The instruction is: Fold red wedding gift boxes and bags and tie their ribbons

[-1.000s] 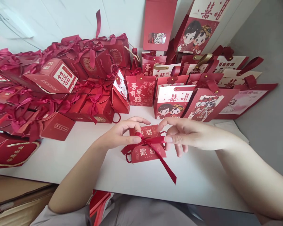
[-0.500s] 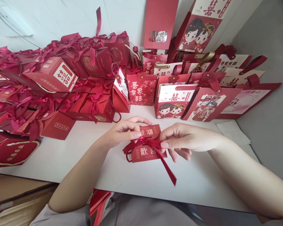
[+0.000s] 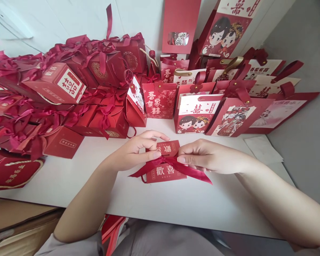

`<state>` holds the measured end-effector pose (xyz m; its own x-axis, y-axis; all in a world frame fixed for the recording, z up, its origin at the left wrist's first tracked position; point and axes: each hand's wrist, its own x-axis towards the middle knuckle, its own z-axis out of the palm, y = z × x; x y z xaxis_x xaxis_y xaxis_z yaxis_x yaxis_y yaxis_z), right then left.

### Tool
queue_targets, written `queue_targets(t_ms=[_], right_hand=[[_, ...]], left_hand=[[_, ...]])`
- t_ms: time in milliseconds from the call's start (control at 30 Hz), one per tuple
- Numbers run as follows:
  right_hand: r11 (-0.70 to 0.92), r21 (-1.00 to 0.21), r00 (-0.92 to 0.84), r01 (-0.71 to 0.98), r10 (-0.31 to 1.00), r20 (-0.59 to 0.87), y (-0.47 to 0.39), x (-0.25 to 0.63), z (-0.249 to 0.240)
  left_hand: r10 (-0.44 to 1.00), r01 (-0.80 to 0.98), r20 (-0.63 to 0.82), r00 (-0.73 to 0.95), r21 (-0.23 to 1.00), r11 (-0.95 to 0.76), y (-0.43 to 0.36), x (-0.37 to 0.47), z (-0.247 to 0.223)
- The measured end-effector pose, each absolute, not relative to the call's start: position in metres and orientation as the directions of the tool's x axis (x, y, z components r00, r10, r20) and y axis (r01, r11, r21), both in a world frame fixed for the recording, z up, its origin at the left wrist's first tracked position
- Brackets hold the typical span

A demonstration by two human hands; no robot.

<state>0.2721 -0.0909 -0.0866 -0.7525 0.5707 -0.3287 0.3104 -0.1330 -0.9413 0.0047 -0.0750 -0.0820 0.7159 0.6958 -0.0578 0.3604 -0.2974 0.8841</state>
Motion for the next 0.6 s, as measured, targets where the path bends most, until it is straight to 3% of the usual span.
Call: queue_targets(t_ms=[367,600], right_hand=[[-0.003,-0.914,-0.724,0.405,0.609,-0.323,-0.094,0.27,-0.081],[0.047,-0.898,-0.731,0.437,0.601,-0.324,-0.093,0.27,-0.082]], left_hand=[[0.651,0.491,-0.037,0.758,0.69,-0.532,-0.074,-0.002,-0.068],[0.646,0.498,-0.048,0.762,0.681,-0.536,-0.075,-0.004,-0.069]])
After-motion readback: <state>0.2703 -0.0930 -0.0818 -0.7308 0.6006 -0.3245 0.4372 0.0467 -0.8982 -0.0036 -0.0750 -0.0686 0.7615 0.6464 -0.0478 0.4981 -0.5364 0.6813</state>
